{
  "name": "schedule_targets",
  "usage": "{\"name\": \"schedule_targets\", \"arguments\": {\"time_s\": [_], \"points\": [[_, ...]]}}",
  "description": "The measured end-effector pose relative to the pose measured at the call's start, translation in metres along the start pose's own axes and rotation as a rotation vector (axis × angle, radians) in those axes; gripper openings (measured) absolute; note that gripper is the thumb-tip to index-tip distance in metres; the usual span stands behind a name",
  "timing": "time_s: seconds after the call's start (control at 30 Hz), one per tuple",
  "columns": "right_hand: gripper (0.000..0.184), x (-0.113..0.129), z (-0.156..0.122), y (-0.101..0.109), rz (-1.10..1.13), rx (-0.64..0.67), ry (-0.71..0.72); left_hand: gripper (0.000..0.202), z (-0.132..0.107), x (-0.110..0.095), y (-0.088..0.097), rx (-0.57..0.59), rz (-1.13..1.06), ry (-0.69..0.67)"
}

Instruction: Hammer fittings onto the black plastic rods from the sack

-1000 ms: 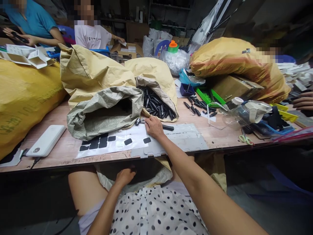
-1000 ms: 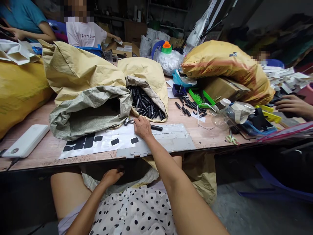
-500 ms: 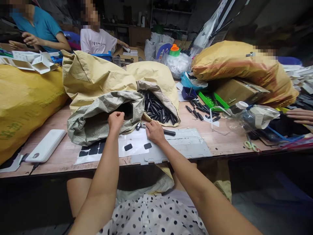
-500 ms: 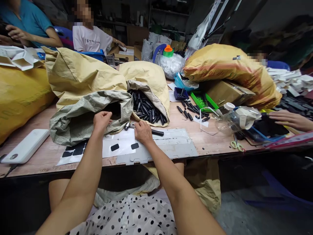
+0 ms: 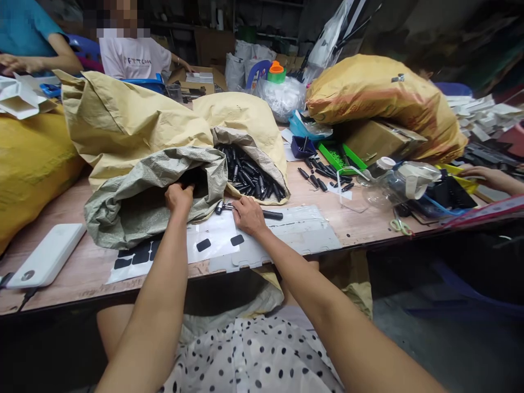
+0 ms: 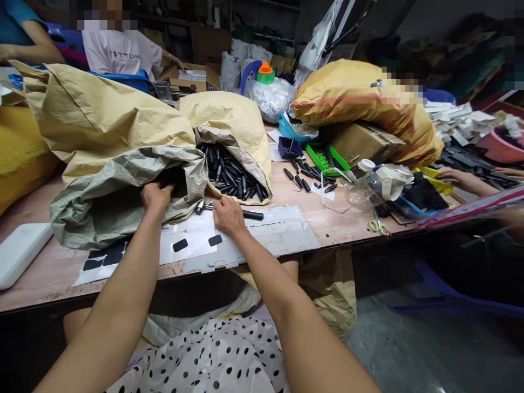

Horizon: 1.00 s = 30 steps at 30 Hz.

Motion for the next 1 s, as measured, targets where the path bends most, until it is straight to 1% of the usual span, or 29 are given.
{"name": "schedule_targets", "arguments": {"time_s": [0.07,0.1,0.13,0.17,0.23,0.3,0.37,0.47,0.53,0.6,0.7,0.73,0.87,1.0], "points": [[0.024,0.000,0.001,0.000,0.005,0.001,-0.002,0.032,-0.028,-0.005,0.019,-0.015,-0.002,-0.075],[0.025,0.000,0.001,0.000,0.005,0.004,-0.004,0.032,-0.047,-0.011,0.024,0.012,-0.033,-0.157],[0.025,0.000,0.001,0.000,0.004,0.007,-0.009,0.030,-0.068,-0.017,0.026,0.074,-0.081,-0.250],[0.025,0.000,0.002,0.000,0.002,0.012,-0.013,0.027,-0.091,-0.020,0.024,0.152,-0.118,-0.320],[0.026,-0.002,0.002,-0.001,0.000,0.020,-0.020,0.022,-0.128,-0.014,0.019,0.267,-0.118,-0.366],[0.029,-0.003,0.002,-0.001,0.006,0.023,-0.018,0.017,-0.148,-0.004,0.013,0.320,-0.092,-0.366],[0.031,-0.004,0.003,-0.001,0.022,0.025,-0.005,0.012,-0.154,-0.001,0.008,0.337,-0.090,-0.384],[0.031,-0.006,0.004,0.002,0.047,0.039,0.011,0.011,-0.153,-0.002,0.001,0.377,-0.084,-0.416],[0.033,-0.008,0.004,0.010,0.055,0.034,0.000,0.013,-0.152,-0.003,-0.003,0.404,-0.067,-0.416],[0.036,-0.010,0.000,0.023,0.068,-0.006,-0.014,0.014,-0.151,-0.003,-0.004,0.407,-0.060,-0.415],[0.041,-0.005,-0.016,0.047,0.124,-0.090,-0.013,0.014,-0.152,-0.003,-0.003,0.391,-0.059,-0.415],[0.042,-0.003,-0.024,0.052,0.150,-0.098,-0.012,0.013,-0.152,-0.003,-0.004,0.389,-0.060,-0.414],[0.044,0.008,-0.056,0.059,0.228,-0.036,0.001,0.013,-0.152,-0.002,-0.005,0.386,-0.060,-0.400],[0.043,0.014,-0.072,0.065,0.245,-0.029,0.011,0.014,-0.151,-0.001,-0.005,0.378,-0.043,-0.383]]}}
Point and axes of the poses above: each hand's wrist, its own z-axis towards the middle knuckle, its own y-axis out of the back of the hand, x = y × z, the point moved 10 cm from there along z, towards the middle knuckle, and after that the axes turned 12 degrees about -x, right-handed, at the moved point
